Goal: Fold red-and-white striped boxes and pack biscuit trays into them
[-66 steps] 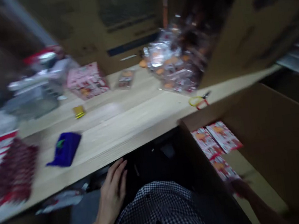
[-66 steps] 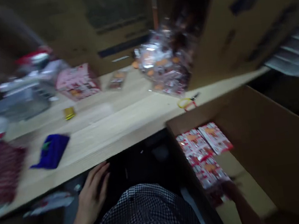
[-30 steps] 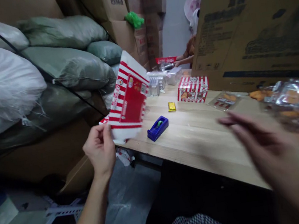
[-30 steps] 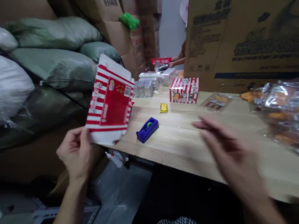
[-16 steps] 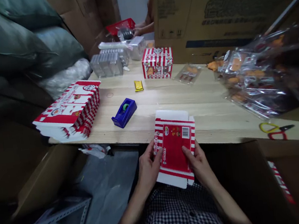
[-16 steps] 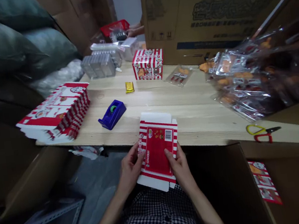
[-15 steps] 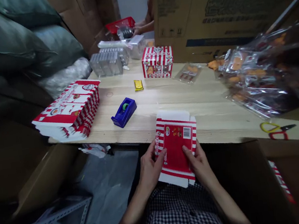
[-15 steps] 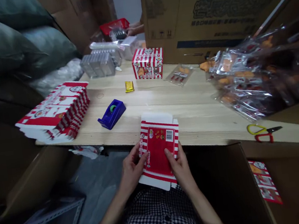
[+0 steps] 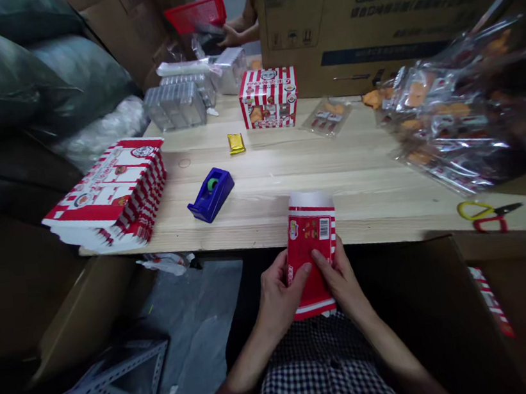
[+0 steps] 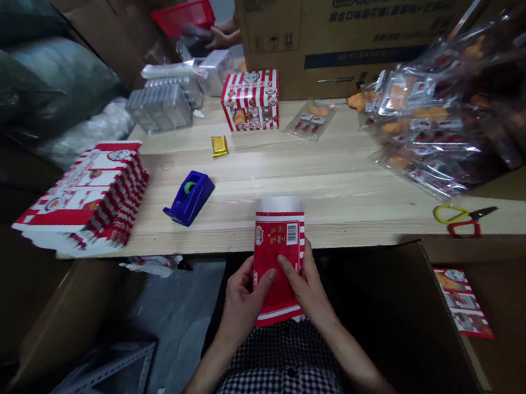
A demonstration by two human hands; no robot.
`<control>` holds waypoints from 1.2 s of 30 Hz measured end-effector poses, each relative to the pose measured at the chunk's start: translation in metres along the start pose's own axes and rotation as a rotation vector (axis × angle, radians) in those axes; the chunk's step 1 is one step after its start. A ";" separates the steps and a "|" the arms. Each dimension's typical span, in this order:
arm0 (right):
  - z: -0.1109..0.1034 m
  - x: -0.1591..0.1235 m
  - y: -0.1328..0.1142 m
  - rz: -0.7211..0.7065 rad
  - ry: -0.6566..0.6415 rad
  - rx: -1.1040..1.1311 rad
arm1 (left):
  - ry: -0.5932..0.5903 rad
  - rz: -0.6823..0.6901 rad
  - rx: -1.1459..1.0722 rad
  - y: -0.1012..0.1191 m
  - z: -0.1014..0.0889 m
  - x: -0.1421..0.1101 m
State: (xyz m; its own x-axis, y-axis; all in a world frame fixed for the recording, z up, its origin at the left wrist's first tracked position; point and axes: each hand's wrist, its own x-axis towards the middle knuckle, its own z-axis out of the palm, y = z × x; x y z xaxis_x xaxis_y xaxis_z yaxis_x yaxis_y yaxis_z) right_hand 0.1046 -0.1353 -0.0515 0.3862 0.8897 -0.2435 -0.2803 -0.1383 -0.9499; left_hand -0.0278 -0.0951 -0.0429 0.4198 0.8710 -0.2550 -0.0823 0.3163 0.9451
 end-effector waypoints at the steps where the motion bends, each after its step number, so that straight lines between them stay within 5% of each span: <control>1: -0.001 0.000 -0.001 0.016 -0.004 0.037 | 0.017 -0.007 -0.014 0.000 -0.001 0.000; 11: -0.023 0.012 -0.013 -0.003 -0.149 0.184 | -0.032 -0.095 -0.120 0.007 -0.027 -0.001; 15: -0.021 0.008 0.002 0.048 -0.122 0.221 | -0.005 -0.012 -0.088 0.012 -0.039 0.009; 23: -0.029 0.001 0.012 0.178 -0.320 0.216 | 0.109 0.074 -0.199 -0.001 -0.046 0.027; 31: -0.027 0.009 -0.021 -0.237 -0.017 0.004 | 0.124 0.215 -0.127 0.002 -0.035 0.020; 36: -0.031 0.013 -0.028 -0.329 -0.103 -0.122 | 0.087 0.272 0.031 0.017 -0.043 0.016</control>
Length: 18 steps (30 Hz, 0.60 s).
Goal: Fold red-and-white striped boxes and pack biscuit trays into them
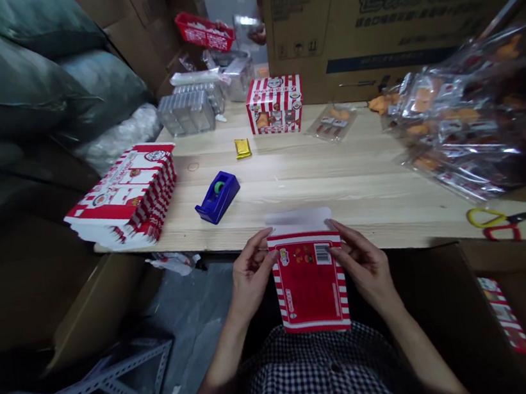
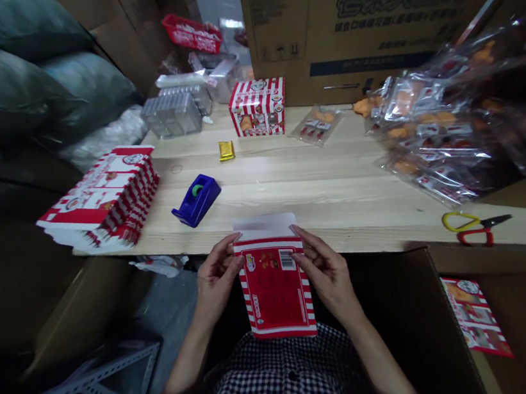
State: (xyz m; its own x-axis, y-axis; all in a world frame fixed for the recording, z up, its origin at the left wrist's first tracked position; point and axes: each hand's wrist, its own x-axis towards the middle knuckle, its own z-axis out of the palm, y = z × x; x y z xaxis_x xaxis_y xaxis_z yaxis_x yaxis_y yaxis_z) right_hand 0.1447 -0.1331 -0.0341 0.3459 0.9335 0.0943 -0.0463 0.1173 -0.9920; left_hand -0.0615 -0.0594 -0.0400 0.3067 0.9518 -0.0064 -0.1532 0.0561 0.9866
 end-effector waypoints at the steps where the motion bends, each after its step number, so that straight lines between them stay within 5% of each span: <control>1: -0.003 0.001 0.000 0.004 -0.044 -0.019 | -0.016 -0.010 0.024 0.001 -0.003 0.000; 8: -0.012 0.011 0.013 0.138 -0.200 -0.111 | -0.179 -0.135 0.000 -0.003 -0.016 0.009; 15: 0.014 0.008 0.008 0.124 0.135 0.147 | -0.110 -0.108 -0.044 -0.003 -0.010 0.015; 18: 0.016 0.015 -0.005 0.099 0.139 0.146 | -0.056 -0.059 -0.055 0.005 -0.004 0.016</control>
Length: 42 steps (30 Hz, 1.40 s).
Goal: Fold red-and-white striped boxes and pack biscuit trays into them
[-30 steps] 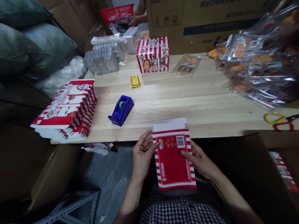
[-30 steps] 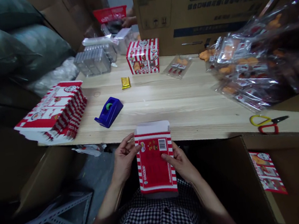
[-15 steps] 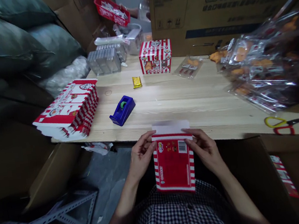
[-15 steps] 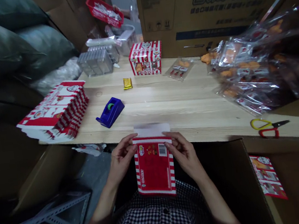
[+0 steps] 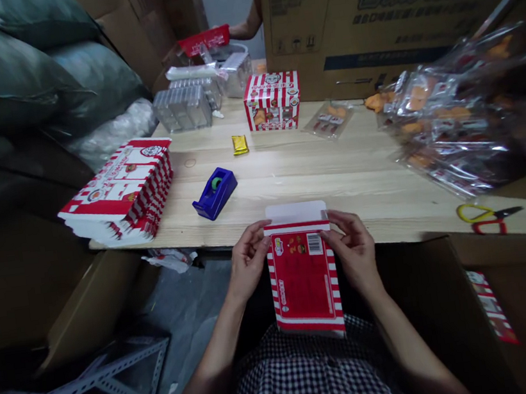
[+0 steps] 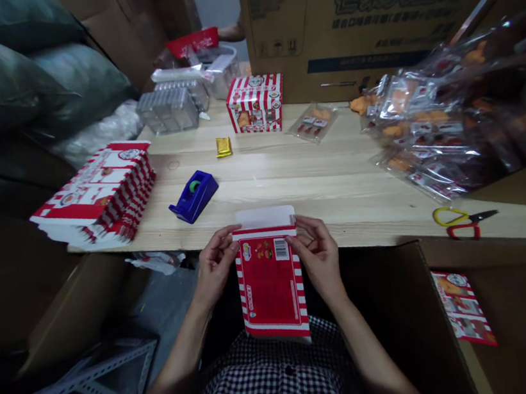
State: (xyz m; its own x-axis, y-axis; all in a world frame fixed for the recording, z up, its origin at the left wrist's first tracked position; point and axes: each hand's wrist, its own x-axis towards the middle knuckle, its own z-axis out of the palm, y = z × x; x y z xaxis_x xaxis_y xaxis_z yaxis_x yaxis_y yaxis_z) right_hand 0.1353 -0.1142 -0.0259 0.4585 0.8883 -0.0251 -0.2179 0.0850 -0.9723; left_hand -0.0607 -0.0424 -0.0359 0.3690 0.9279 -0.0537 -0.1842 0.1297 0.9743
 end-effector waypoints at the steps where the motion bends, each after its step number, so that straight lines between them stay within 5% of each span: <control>1: -0.001 0.002 -0.005 0.003 -0.035 -0.004 | 0.000 0.007 0.000 0.003 0.001 0.000; 7: -0.019 0.006 -0.008 0.095 -0.201 -0.086 | -0.112 -0.053 0.064 0.009 -0.003 -0.014; 16: -0.027 -0.016 0.013 0.262 -0.152 -0.018 | -0.019 -0.075 0.192 -0.003 -0.009 -0.014; 26: -0.030 0.014 -0.011 0.163 -0.181 -0.033 | -0.129 -0.055 0.234 0.022 -0.006 0.014; 33: -0.039 -0.004 0.002 0.246 -0.288 -0.073 | -0.221 -0.188 0.224 -0.005 -0.016 -0.009; 38: -0.041 -0.004 0.001 0.211 -0.309 -0.127 | -0.244 -0.090 0.297 -0.002 -0.015 -0.009; 42: -0.035 -0.005 0.005 0.125 -0.206 -0.150 | -0.172 0.046 0.406 0.006 -0.008 -0.004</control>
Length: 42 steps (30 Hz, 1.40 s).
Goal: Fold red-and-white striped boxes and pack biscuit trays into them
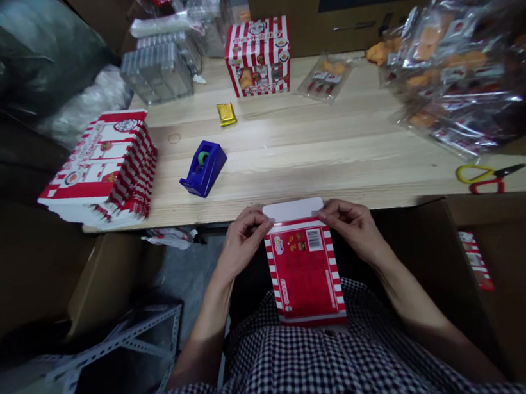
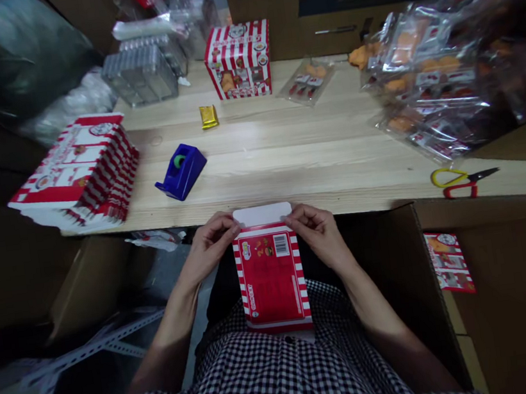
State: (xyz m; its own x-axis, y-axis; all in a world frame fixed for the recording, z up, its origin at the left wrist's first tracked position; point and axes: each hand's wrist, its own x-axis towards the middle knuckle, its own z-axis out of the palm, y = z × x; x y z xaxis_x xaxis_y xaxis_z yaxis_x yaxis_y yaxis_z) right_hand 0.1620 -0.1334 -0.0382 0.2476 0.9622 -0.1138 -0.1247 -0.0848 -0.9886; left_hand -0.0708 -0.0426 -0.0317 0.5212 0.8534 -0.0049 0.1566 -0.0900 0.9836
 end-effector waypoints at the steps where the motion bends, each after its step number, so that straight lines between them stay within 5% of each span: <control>1: 0.003 -0.001 0.003 -0.016 0.046 0.005 | 0.025 0.006 0.011 0.001 0.001 0.001; 4: 0.009 -0.002 0.014 -0.031 0.206 0.055 | 0.104 -0.036 -0.041 -0.003 0.009 0.001; 8: 0.011 0.000 0.019 0.034 0.290 0.203 | 0.234 -0.141 -0.395 -0.017 0.023 0.003; 15: 0.001 0.013 0.018 0.288 -0.011 0.344 | 0.100 -0.421 -0.852 -0.026 0.032 0.008; 23: 0.005 0.006 0.014 0.223 0.043 0.376 | -0.019 -0.363 -0.741 -0.017 0.023 0.009; 36: 0.003 0.012 -0.022 0.381 -0.139 0.292 | -0.039 -0.217 -0.453 0.005 0.019 0.008; 42: 0.008 0.019 -0.012 0.267 -0.198 0.329 | -0.040 -0.185 -0.420 0.006 0.019 0.012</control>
State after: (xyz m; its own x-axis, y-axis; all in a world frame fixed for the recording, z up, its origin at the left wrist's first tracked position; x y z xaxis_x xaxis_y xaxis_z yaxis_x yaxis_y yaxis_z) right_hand 0.1600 -0.1124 -0.0280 -0.0184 0.9515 -0.3070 -0.4651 -0.2799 -0.8398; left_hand -0.0474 -0.0427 -0.0296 0.5501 0.8140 -0.1866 -0.0986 0.2852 0.9534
